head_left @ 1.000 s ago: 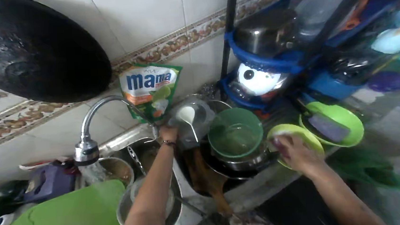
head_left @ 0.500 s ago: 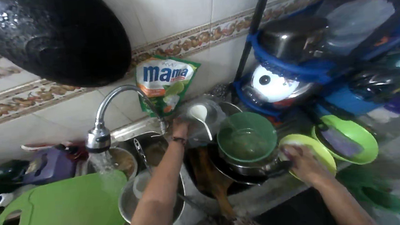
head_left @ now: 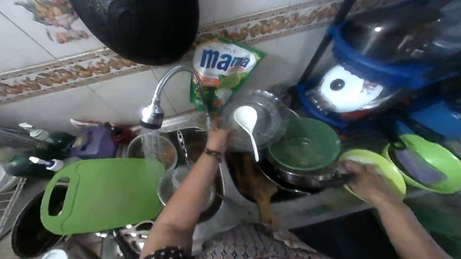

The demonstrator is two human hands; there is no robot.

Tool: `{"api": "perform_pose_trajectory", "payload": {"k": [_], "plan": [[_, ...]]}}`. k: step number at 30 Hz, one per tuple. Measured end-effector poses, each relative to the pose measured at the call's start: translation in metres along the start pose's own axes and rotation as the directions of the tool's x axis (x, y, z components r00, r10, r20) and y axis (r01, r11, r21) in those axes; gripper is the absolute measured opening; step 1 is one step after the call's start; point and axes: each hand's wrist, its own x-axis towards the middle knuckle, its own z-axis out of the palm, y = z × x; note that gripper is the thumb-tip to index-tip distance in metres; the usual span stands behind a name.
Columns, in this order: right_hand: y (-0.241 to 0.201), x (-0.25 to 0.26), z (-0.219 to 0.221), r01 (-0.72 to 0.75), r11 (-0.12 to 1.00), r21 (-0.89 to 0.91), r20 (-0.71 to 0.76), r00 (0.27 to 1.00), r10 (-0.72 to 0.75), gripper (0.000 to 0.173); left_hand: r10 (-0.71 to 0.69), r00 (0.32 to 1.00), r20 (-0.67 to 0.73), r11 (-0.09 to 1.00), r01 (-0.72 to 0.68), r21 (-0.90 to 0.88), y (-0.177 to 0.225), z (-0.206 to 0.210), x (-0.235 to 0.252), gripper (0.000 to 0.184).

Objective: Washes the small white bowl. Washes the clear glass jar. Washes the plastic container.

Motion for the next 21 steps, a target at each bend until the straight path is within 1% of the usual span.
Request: {"api": "perform_pose_trajectory", "payload": {"k": [2, 7, 9, 13, 17, 21], "plan": [[-0.003, -0.001, -0.001, -0.001, 1.0, 0.004, -0.009, 1.0, 0.001, 0.058, -0.019, 1.0, -0.006, 0.995, 0.02, 0.103, 0.009, -0.015, -0.023, 0.064], [-0.007, -0.007, -0.004, 0.015, 0.993, 0.114, -0.098, 0.995, -0.004, 0.037, 0.024, 0.998, -0.051, 0.999, -0.022, 0.032, 0.018, -0.044, -0.057, 0.062], [-0.008, -0.008, -0.008, 0.008, 0.997, 0.074, -0.107, 0.994, 0.0, 0.033, 0.013, 0.997, -0.075, 0.998, -0.008, 0.06, 0.017, -0.057, -0.07, 0.06], [-0.014, -0.008, -0.013, -0.134, 0.991, 0.014, -0.083, 0.987, 0.135, 0.036, -0.021, 0.994, -0.112, 0.991, 0.036, 0.125, 0.017, -0.076, -0.096, 0.056], [-0.017, -0.014, -0.016, -0.156, 0.987, 0.04, -0.085, 0.983, 0.159, 0.039, -0.027, 0.993, -0.113, 0.977, 0.05, 0.206, 0.017, -0.089, -0.106, 0.057], [-0.02, -0.024, -0.02, -0.163, 0.984, 0.07, -0.1, 0.98, 0.17, 0.042, -0.056, 0.994, -0.091, 0.93, 0.085, 0.357, 0.016, -0.095, -0.105, 0.061]]}}
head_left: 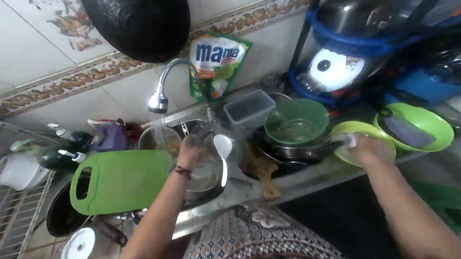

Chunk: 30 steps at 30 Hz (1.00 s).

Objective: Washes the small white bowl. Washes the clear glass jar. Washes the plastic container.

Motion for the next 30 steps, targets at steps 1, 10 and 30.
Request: {"api": "perform_pose_trajectory", "payload": {"k": [1, 10, 30], "plan": [[0.0, -0.002, -0.001, 0.001, 1.0, 0.002, 0.001, 1.0, -0.001, 0.042, -0.006, 1.0, 0.0, 0.999, 0.006, 0.048, 0.0, 0.0, 0.003, 0.062], [0.011, -0.015, -0.01, 0.019, 0.994, 0.112, 0.005, 1.0, -0.02, 0.043, 0.176, 0.984, 0.042, 0.744, -0.161, 0.648, 0.031, 0.021, 0.004, 0.056], [-0.113, -0.102, -0.077, 0.556, 0.737, 0.385, -0.309, 0.83, -0.464, 0.038, 0.161, 0.98, -0.121, 0.966, -0.181, -0.182, 0.012, -0.01, -0.05, 0.046]]}}
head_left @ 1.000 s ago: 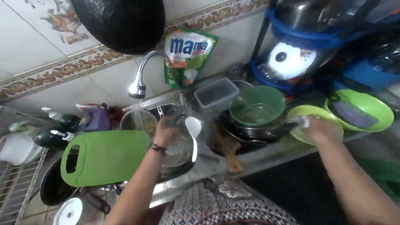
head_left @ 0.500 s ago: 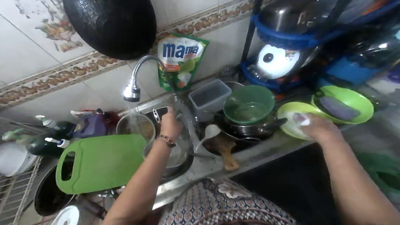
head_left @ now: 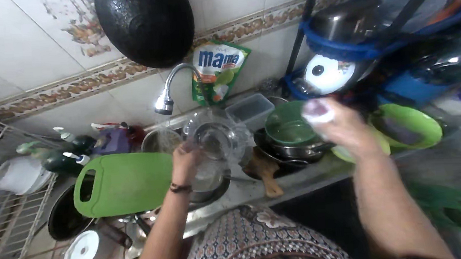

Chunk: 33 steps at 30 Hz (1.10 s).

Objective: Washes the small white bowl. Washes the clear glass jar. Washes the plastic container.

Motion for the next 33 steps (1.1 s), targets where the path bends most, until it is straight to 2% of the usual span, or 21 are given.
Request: {"api": "perform_pose_trajectory", "payload": {"k": [2, 5, 7, 9, 11, 13, 16, 18, 19, 21, 23, 24, 25, 28, 29, 30, 33], "plan": [[-0.034, 0.006, 0.037, 0.122, 0.987, 0.101, 0.063, 0.99, -0.128, 0.034, -0.115, 0.991, 0.067, 0.977, 0.126, -0.175, -0.015, 0.001, -0.006, 0.046], [-0.069, 0.018, 0.098, 0.117, 0.98, 0.161, 0.224, 0.963, -0.152, 0.033, -0.201, 0.969, 0.145, 0.931, 0.235, -0.278, -0.033, 0.005, -0.014, 0.046], [-0.077, 0.024, 0.136, 0.114, 0.99, 0.085, 0.313, 0.94, -0.135, 0.032, -0.22, 0.956, 0.194, 0.91, 0.273, -0.311, -0.041, 0.008, -0.02, 0.045], [-0.077, 0.027, 0.166, 0.177, 0.984, 0.009, 0.355, 0.919, -0.168, 0.034, -0.221, 0.951, 0.217, 0.904, 0.283, -0.319, -0.044, 0.012, -0.026, 0.043], [-0.079, 0.024, 0.188, 0.197, 0.98, -0.019, 0.403, 0.899, -0.173, 0.046, -0.196, 0.953, 0.23, 0.911, 0.264, -0.317, -0.046, 0.015, -0.029, 0.047], [-0.088, 0.013, 0.203, 0.217, 0.976, 0.021, 0.445, 0.872, -0.203, 0.057, -0.152, 0.955, 0.253, 0.916, 0.232, -0.327, -0.048, 0.016, -0.027, 0.051], [-0.096, -0.016, 0.198, 0.337, 0.932, 0.137, 0.567, 0.744, -0.352, 0.049, -0.134, 0.978, 0.162, 0.913, 0.185, -0.363, -0.045, 0.014, -0.019, 0.058], [-0.082, -0.021, 0.189, 0.439, 0.892, 0.108, 0.593, 0.692, -0.412, 0.044, -0.118, 0.988, 0.094, 0.918, 0.145, -0.37, -0.046, 0.005, -0.013, 0.06], [-0.07, -0.015, 0.188, 0.479, 0.876, 0.062, 0.572, 0.702, -0.424, 0.041, -0.087, 0.993, 0.085, 0.923, 0.112, -0.369, -0.048, 0.0, -0.01, 0.06], [-0.05, 0.006, 0.192, 0.477, 0.876, -0.068, 0.499, 0.777, -0.384, 0.036, -0.047, 0.994, 0.096, 0.928, 0.079, -0.365, -0.053, -0.004, -0.01, 0.056], [-0.055, 0.019, 0.198, 0.396, 0.91, -0.124, 0.436, 0.845, -0.309, 0.046, -0.044, 0.988, 0.146, 0.933, 0.092, -0.347, -0.054, 0.003, -0.014, 0.055], [-0.065, 0.018, 0.201, 0.369, 0.923, -0.109, 0.433, 0.853, -0.289, 0.051, -0.048, 0.985, 0.168, 0.932, 0.105, -0.346, -0.053, 0.008, -0.015, 0.055], [-0.074, 0.012, 0.204, 0.365, 0.928, -0.07, 0.468, 0.834, -0.293, 0.056, -0.054, 0.984, 0.168, 0.932, 0.11, -0.346, -0.051, 0.012, -0.015, 0.054], [-0.072, -0.012, 0.206, 0.524, 0.843, 0.125, 0.497, 0.702, -0.51, 0.04, 0.013, 0.996, 0.086, 0.939, 0.018, -0.343, -0.052, 0.006, -0.007, 0.052], [-0.062, -0.011, 0.202, 0.55, 0.828, 0.106, 0.508, 0.686, -0.521, 0.036, 0.042, 0.997, 0.068, 0.939, -0.017, -0.342, -0.055, 0.001, -0.004, 0.052], [-0.053, -0.005, 0.198, 0.541, 0.841, 0.032, 0.521, 0.709, -0.475, 0.035, 0.06, 0.997, 0.057, 0.94, -0.037, -0.338, -0.056, -0.003, -0.003, 0.052], [-0.052, 0.02, 0.197, 0.351, 0.923, -0.157, 0.467, 0.85, -0.243, 0.053, 0.005, 0.996, 0.086, 0.947, 0.023, -0.32, -0.054, 0.006, -0.011, 0.052]]}}
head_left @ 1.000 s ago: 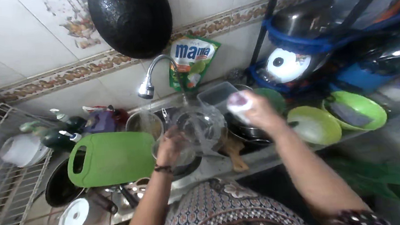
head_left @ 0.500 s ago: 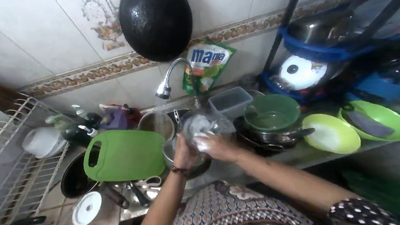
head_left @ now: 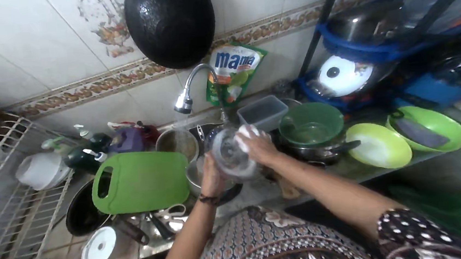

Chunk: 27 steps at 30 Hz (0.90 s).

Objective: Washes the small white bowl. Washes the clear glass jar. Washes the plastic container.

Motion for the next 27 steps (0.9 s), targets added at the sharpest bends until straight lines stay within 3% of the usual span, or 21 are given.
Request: {"api": "perform_pose_trajectory", "payload": {"k": [3, 5, 7, 9, 11, 13, 15, 18, 22, 25, 27], "plan": [[-0.028, 0.006, 0.011, 0.051, 0.993, 0.109, -0.035, 0.998, -0.047, 0.055, -0.019, 0.999, 0.032, 1.0, 0.02, -0.021, -0.005, 0.013, 0.001, 0.052], [-0.041, -0.015, 0.013, 0.184, 0.966, 0.182, 0.053, 0.979, -0.197, 0.047, 0.029, 1.0, 0.007, 0.999, -0.029, 0.03, -0.003, 0.007, 0.005, 0.051], [-0.029, -0.03, 0.004, 0.215, 0.963, 0.162, 0.157, 0.958, -0.24, 0.042, 0.116, 0.993, -0.003, 0.992, -0.116, 0.054, -0.002, -0.005, 0.009, 0.05], [-0.011, -0.025, -0.004, 0.119, 0.992, 0.031, 0.137, 0.983, -0.122, 0.04, 0.126, 0.992, -0.012, 0.991, -0.125, 0.036, -0.003, -0.011, 0.008, 0.05], [0.002, -0.006, -0.004, -0.064, 0.997, -0.034, 0.021, 0.998, 0.065, 0.047, 0.042, 0.999, -0.014, 0.999, -0.041, 0.015, -0.005, -0.004, 0.002, 0.05], [-0.002, 0.017, -0.003, -0.19, 0.982, -0.003, -0.099, 0.977, 0.189, 0.062, -0.037, 0.999, 0.0, 0.999, 0.037, -0.028, -0.007, 0.008, -0.001, 0.051], [-0.018, 0.031, 0.0, -0.21, 0.973, 0.091, -0.162, 0.961, 0.223, 0.065, -0.072, 0.997, 0.037, 0.996, 0.074, -0.047, -0.009, 0.015, -0.001, 0.051], [-0.043, 0.034, 0.006, -0.09, 0.97, 0.227, -0.108, 0.987, 0.117, 0.063, -0.098, 0.994, 0.055, 0.993, 0.101, -0.066, -0.011, 0.022, 0.001, 0.051], [-0.06, 0.016, 0.017, 0.159, 0.939, 0.304, -0.071, 0.987, -0.145, 0.046, -0.108, 0.991, 0.083, 0.986, 0.118, -0.121, -0.01, 0.019, 0.009, 0.061], [-0.064, 0.004, 0.015, 0.183, 0.929, 0.323, 0.006, 0.981, -0.195, 0.041, -0.073, 0.993, 0.095, 0.974, 0.092, -0.207, -0.005, 0.016, 0.013, 0.072], [-0.065, -0.01, 0.009, 0.187, 0.937, 0.294, 0.089, 0.971, -0.221, 0.041, -0.08, 0.997, 0.024, 0.965, 0.083, -0.249, 0.0, 0.018, 0.015, 0.072]]}}
